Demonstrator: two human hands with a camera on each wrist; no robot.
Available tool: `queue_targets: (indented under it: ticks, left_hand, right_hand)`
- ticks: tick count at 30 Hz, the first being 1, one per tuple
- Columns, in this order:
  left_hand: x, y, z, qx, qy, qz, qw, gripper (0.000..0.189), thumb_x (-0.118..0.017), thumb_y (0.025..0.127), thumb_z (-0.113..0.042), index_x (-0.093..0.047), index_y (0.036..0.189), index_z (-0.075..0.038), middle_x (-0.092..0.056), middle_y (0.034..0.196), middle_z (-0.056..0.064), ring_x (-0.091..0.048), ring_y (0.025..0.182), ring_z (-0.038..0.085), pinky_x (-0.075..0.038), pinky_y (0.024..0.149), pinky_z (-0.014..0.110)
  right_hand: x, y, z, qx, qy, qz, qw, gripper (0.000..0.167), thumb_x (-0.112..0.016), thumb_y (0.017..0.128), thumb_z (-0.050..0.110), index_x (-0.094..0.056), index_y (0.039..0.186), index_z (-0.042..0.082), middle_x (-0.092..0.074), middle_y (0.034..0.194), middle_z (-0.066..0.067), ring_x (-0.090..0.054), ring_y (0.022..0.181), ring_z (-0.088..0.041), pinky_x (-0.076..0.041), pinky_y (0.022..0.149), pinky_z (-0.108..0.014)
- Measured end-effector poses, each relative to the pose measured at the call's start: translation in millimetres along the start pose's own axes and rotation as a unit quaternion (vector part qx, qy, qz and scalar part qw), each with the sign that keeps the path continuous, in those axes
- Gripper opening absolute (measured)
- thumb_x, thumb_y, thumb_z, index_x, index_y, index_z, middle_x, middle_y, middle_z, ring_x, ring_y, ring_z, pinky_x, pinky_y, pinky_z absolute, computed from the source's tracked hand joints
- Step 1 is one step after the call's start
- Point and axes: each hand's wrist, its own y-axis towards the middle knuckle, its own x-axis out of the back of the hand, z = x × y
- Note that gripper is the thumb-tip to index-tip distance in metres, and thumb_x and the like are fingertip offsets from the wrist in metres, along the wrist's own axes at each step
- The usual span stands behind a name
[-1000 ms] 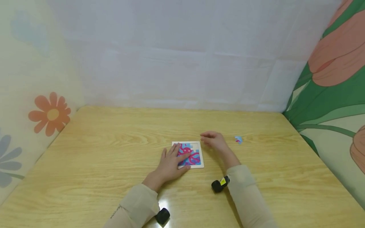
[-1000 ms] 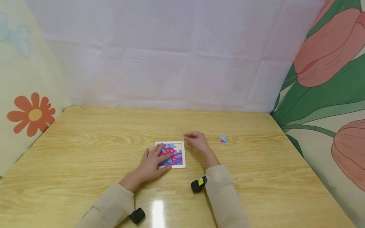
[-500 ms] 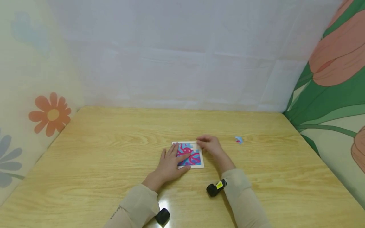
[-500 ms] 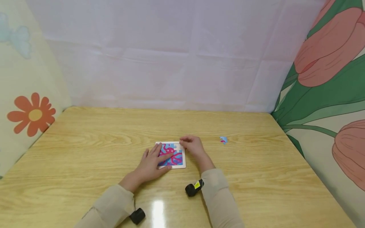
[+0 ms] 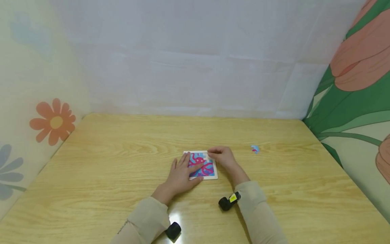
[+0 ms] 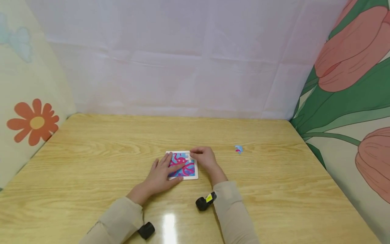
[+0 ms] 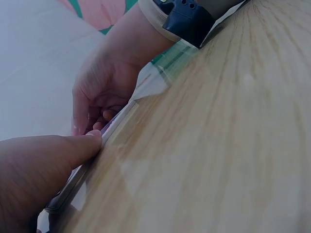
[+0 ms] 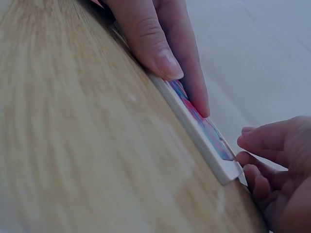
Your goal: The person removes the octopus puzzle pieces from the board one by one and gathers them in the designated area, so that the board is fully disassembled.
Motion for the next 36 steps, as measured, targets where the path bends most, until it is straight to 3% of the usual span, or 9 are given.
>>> queue_targets:
  ticks: [7,14,25,36]
  left_hand:
    - [0.5,-0.4,-0.1,0.0,0.002,0.002,1.0,0.049,-0.052,0.081,-0.045,-0.047,0.125,-0.025,-0.015,0.137,0.027,-0.007,0.126,0.035,-0.004,0.095,0.055]
    - [-0.9,0.3,1.2,-0.001,0.007,0.003,1.0,0.048,-0.051,0.081,-0.045,-0.047,0.125,-0.026,-0.015,0.137,0.026,-0.007,0.126,0.035,-0.004,0.095,0.055]
    - [-0.6,0.5,1.5,0.001,0.003,0.003,1.0,0.048,-0.051,0.081,-0.045,-0.047,0.125,-0.025,-0.015,0.136,0.027,-0.008,0.126,0.035,-0.005,0.095,0.056]
    - [2.0,0.7,0.3,0.0,0.001,0.006,1.0,0.049,-0.052,0.081,-0.045,-0.048,0.125,-0.023,-0.017,0.136,0.027,-0.009,0.126,0.036,-0.006,0.094,0.057]
  right_hand:
    - [-2.8,-0.6,-0.6,0.013,-0.048,0.018,0.9986,0.016,-0.065,0.076,0.009,-0.067,0.09,0.002,-0.063,0.09,-0.008,-0.055,0.089,-0.021,-0.041,0.081,-0.033]
    - [-4.6,-1.2,0.7,0.032,-0.104,0.021,0.9938,0.012,-0.066,0.074,0.011,-0.069,0.085,0.005,-0.06,0.087,-0.006,-0.054,0.084,-0.02,-0.041,0.077,-0.033]
    - [-8.0,-4.8,7.7,0.005,-0.125,0.016,0.992,0.011,-0.066,0.075,0.011,-0.069,0.084,0.007,-0.054,0.085,-0.004,-0.05,0.084,-0.02,-0.04,0.076,-0.034]
    - [-12.5,-5.6,6.2,0.038,-0.146,-0.018,0.9885,0.01,-0.067,0.074,0.011,-0.07,0.082,0.006,-0.057,0.082,-0.004,-0.053,0.083,-0.021,-0.04,0.075,-0.032]
